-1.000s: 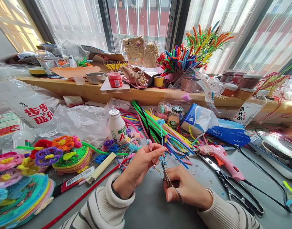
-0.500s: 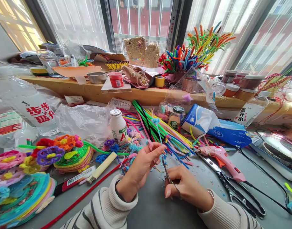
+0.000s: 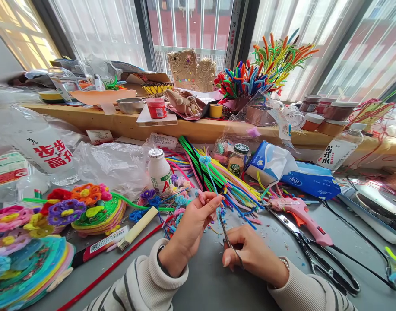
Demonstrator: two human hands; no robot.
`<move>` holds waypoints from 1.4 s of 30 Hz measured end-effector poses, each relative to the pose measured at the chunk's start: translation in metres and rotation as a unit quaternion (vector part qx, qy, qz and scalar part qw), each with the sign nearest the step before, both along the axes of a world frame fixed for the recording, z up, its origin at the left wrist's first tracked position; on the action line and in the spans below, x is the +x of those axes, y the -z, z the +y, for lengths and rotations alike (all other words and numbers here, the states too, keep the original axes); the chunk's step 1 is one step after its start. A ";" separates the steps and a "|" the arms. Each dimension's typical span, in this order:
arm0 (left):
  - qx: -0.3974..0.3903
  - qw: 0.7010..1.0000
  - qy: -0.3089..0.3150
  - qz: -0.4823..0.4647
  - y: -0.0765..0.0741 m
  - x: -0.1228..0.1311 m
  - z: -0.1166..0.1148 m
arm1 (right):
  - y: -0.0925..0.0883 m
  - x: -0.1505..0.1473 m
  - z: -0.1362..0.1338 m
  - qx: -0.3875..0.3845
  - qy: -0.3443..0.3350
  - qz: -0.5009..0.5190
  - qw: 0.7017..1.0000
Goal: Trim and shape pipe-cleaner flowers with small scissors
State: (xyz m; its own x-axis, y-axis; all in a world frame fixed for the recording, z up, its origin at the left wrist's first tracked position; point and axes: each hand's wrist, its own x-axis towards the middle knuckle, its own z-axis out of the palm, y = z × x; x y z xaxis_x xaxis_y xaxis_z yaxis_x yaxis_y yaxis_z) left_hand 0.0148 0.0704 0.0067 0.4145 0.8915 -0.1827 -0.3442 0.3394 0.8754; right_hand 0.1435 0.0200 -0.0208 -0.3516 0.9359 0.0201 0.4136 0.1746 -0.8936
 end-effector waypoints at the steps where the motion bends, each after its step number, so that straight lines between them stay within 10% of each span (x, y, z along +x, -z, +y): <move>1: 0.002 1.000 0.002 -0.001 0.000 0.000 0.000 | 0.000 0.000 0.000 -0.002 -0.003 0.003 1.000; 42: -0.026 0.998 -0.045 -0.034 -0.004 0.004 -0.002 | -0.001 -0.004 -0.001 -0.022 -0.012 0.025 0.999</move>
State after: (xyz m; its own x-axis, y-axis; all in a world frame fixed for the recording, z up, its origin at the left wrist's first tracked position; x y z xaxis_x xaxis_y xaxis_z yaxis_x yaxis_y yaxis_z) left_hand 0.0186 0.0680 0.0111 0.3455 0.9162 -0.2030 -0.4337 0.3478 0.8312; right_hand 0.1395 0.0190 -0.0197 -0.3732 0.9277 -0.0027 0.3651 0.1442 -0.9197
